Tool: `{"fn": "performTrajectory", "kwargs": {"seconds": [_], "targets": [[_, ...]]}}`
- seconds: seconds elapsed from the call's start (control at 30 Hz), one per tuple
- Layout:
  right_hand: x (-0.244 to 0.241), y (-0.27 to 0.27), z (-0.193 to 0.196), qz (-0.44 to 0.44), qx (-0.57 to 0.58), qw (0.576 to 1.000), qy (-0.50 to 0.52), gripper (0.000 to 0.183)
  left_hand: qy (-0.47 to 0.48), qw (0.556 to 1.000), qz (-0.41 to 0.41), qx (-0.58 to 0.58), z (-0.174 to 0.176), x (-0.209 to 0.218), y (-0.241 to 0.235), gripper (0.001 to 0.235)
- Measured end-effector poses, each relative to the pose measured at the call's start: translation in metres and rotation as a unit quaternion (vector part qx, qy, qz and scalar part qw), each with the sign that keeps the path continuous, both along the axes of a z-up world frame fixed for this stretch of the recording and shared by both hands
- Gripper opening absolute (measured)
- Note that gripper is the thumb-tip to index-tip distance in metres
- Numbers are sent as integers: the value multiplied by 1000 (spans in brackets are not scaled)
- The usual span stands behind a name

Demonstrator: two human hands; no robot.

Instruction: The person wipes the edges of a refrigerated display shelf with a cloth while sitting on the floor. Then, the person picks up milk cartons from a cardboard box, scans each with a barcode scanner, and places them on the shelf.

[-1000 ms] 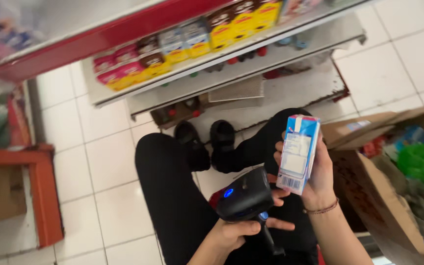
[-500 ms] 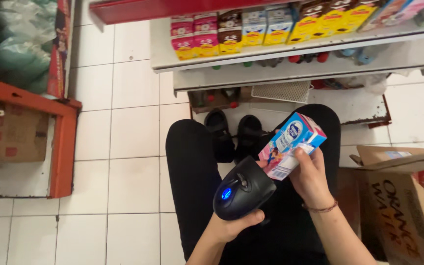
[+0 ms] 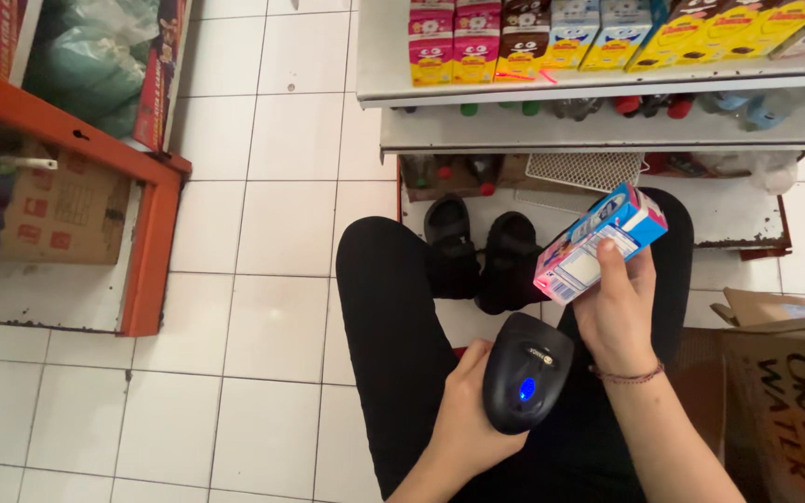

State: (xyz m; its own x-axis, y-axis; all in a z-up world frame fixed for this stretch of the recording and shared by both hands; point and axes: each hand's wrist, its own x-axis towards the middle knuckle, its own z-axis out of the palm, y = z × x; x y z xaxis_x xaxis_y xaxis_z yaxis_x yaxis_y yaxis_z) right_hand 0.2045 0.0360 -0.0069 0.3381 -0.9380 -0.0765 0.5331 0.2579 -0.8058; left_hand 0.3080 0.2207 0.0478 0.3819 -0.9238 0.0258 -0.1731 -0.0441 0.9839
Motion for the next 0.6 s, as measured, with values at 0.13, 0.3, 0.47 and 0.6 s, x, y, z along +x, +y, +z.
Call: {"fn": "performTrajectory", "kwargs": {"seconds": [0.13, 0.3, 0.47, 0.6], "targets": [[8, 4, 7, 4, 3, 1000, 21, 41, -4, 1000, 8, -2, -2, 6, 5, 32], [14, 7, 8, 21, 6, 1000, 14, 33, 12, 1000, 7, -26, 0, 14, 7, 34], [18, 4, 5, 39, 53, 998, 17, 36, 66, 997, 21, -13, -7, 21, 7, 39], [24, 5, 4, 72, 114, 991, 26, 52, 308, 950, 29, -33, -24, 27, -1, 54]]}}
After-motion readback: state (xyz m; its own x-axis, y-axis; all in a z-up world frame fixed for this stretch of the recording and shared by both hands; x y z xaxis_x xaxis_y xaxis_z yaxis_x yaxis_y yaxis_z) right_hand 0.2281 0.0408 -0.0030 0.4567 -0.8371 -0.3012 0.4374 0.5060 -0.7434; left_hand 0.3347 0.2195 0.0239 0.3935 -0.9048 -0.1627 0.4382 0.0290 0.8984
